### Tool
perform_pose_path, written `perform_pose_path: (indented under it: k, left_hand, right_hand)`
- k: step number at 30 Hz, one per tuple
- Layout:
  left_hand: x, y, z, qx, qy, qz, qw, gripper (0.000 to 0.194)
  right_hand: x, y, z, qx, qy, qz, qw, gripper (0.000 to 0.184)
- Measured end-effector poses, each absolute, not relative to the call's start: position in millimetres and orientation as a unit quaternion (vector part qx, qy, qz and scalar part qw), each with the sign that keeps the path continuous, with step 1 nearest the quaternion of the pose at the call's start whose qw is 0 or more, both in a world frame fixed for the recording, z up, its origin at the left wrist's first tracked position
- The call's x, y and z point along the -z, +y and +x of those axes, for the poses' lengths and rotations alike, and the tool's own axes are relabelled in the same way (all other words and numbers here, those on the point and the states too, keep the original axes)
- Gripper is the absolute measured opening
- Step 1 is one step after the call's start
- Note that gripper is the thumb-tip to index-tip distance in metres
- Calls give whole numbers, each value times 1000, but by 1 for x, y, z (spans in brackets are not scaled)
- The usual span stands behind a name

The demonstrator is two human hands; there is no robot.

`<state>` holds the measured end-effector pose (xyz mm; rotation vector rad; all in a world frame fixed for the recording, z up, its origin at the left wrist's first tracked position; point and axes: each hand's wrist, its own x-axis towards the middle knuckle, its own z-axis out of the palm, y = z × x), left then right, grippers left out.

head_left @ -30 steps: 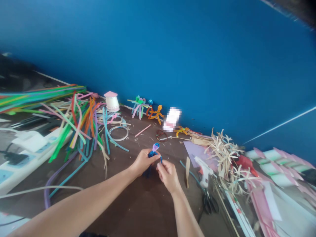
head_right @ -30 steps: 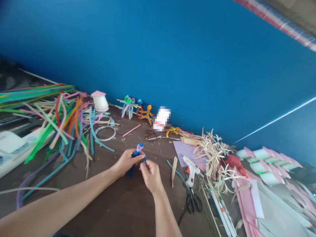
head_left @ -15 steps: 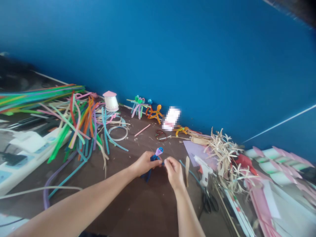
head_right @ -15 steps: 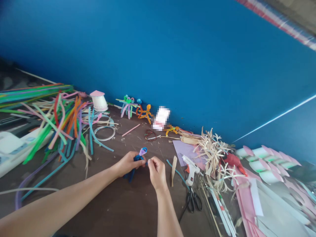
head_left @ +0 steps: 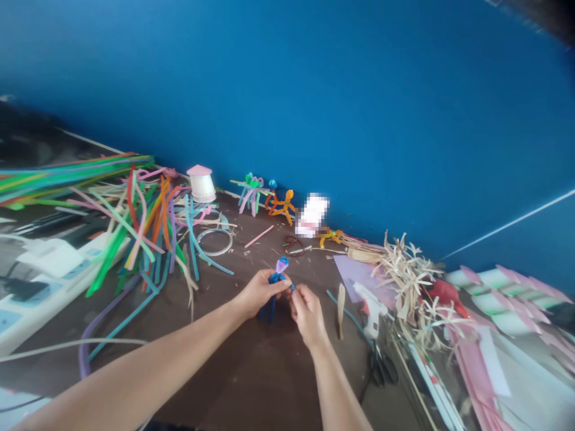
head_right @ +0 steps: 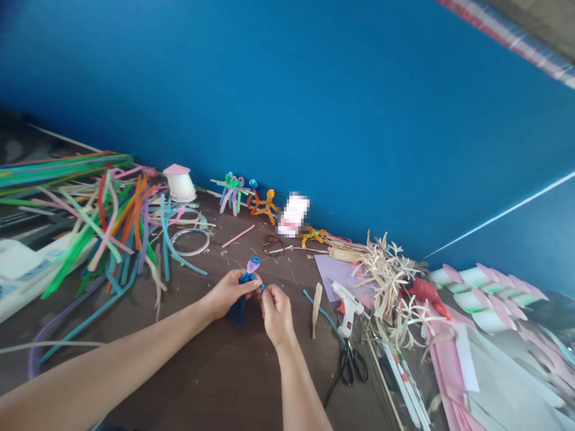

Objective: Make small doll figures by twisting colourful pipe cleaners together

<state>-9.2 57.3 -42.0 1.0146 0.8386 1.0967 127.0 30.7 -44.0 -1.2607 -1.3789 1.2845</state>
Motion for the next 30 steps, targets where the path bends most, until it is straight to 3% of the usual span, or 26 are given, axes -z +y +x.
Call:
perform_pose_path:
  k: [20,25,30]
  left_hand:
    - [44,54,-5,-466,438,490,591,23]
    - [38,52,-6,-427,418,513,617,25]
    - [32,52,-10,-413,367,510,659,27]
  right_hand:
    - [27,25,127,-366,-614,-536,449,24]
    - [34,31,134,-408,-547,-541,491,22]
    - [43,35,136,-495,-514,-520,469,21]
